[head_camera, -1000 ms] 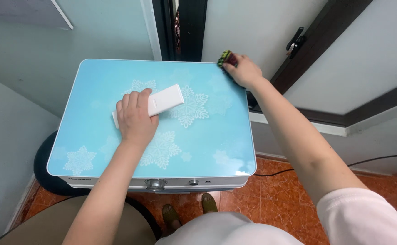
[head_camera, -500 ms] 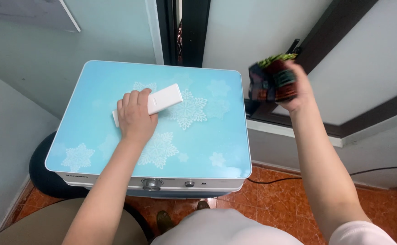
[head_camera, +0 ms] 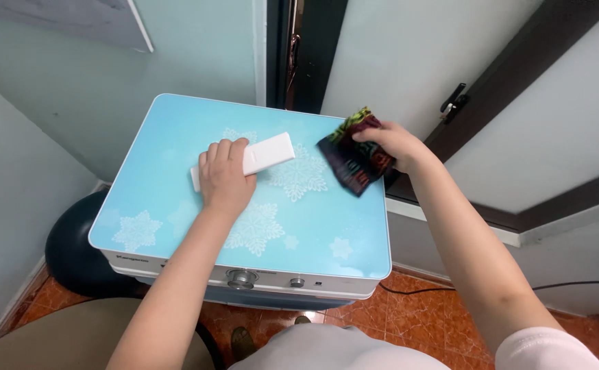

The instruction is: Cleaning the exterior and interior slats of an evaporative air cooler using a cloth.

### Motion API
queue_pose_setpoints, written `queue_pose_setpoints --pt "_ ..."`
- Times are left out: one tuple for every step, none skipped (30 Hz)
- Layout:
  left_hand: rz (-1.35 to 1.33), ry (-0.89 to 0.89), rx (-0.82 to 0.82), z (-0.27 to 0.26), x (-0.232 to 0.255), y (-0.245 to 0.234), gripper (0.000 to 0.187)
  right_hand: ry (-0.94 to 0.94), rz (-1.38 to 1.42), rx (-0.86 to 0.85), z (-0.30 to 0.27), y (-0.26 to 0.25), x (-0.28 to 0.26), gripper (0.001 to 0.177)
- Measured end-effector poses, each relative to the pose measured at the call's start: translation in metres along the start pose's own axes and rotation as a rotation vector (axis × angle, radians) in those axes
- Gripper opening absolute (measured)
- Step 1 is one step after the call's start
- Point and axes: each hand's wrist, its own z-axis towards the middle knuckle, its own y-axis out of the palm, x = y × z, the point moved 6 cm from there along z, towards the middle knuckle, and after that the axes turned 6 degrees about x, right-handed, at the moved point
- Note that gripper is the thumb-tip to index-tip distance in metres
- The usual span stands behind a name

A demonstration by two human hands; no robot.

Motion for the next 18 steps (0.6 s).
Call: queue_pose_setpoints --pt "0.003 -0.006 0.001 -0.001 -0.001 0.0 0.055 -0.001 -0.004 -0.005 0.002 0.003 0.004 0.07" --pt "0.0 -0.006 0.003 -0.001 -0.002 0.001 0.055 -0.213 -0.229 0.041 0.004 0.003 -0.005 0.076" --pt "-0.003 -0.006 0.004 -0.001 -0.003 0.002 0.054 -0.427 -0.453 0.086 0.003 0.006 -0.013 0.082" --pt "-0.001 -0.011 0.004 0.0 -0.003 0.0 0.054 -0.427 -0.456 0.082 -0.007 0.015 -0.012 0.082" --pt "-0.004 -0.008 0.006 0.0 -0.003 -0.001 0.053 -0.642 -0.618 0.172 -0.024 0.024 -0.021 0.089" --pt "-0.01 -0.004 0.007 0.001 -0.002 -0.001 0.052 -0.857 -0.778 0.262 -0.042 0.035 -0.027 0.097" --pt "-0.01 -0.008 0.005 -0.001 -0.003 0.001 0.052 -0.855 -0.78 0.258 -0.052 0.042 -0.022 0.097" --pt "-0.011 -0.006 0.011 -0.001 -0.003 0.003 0.051 -0.969 -0.921 0.361 -0.065 0.05 -0.023 0.098" --pt "-0.013 -0.005 0.018 -0.001 -0.004 0.005 0.049 -1.081 -1.061 0.465 -0.079 0.059 -0.023 0.1" --pt "-0.009 -0.01 0.019 -0.001 -0.005 0.004 0.049 -1.086 -1.06 0.46 -0.083 0.062 -0.03 0.1" --pt "-0.009 -0.011 0.019 -0.002 -0.006 0.004 0.048 -1.014 -1.137 0.445 -0.083 0.065 -0.033 0.099" --pt "-0.01 -0.012 0.022 -0.002 -0.006 0.004 0.047 -0.941 -1.214 0.432 -0.083 0.066 -0.037 0.098" --pt "-0.008 -0.017 0.025 -0.002 -0.005 0.004 0.047 -0.946 -1.216 0.428 -0.076 0.064 -0.034 0.098" --pt "-0.016 -0.022 0.022 -0.003 -0.004 0.004 0.046 -0.843 -1.171 0.381 -0.064 0.058 -0.027 0.097" --pt "-0.024 -0.026 0.02 -0.003 -0.003 0.004 0.045 -0.741 -1.125 0.334 -0.053 0.053 -0.02 0.096" --pt "-0.017 -0.032 0.026 -0.002 -0.004 0.002 0.045 -0.752 -1.124 0.329 -0.052 0.052 -0.019 0.096" --pt "-0.025 -0.034 0.032 -0.001 -0.005 0.0 0.046 -0.758 -1.045 0.331 -0.052 0.049 -0.02 0.09" --pt "-0.035 -0.038 0.036 0.0 -0.006 0.0 0.046 -0.761 -0.967 0.331 -0.052 0.044 -0.02 0.084"
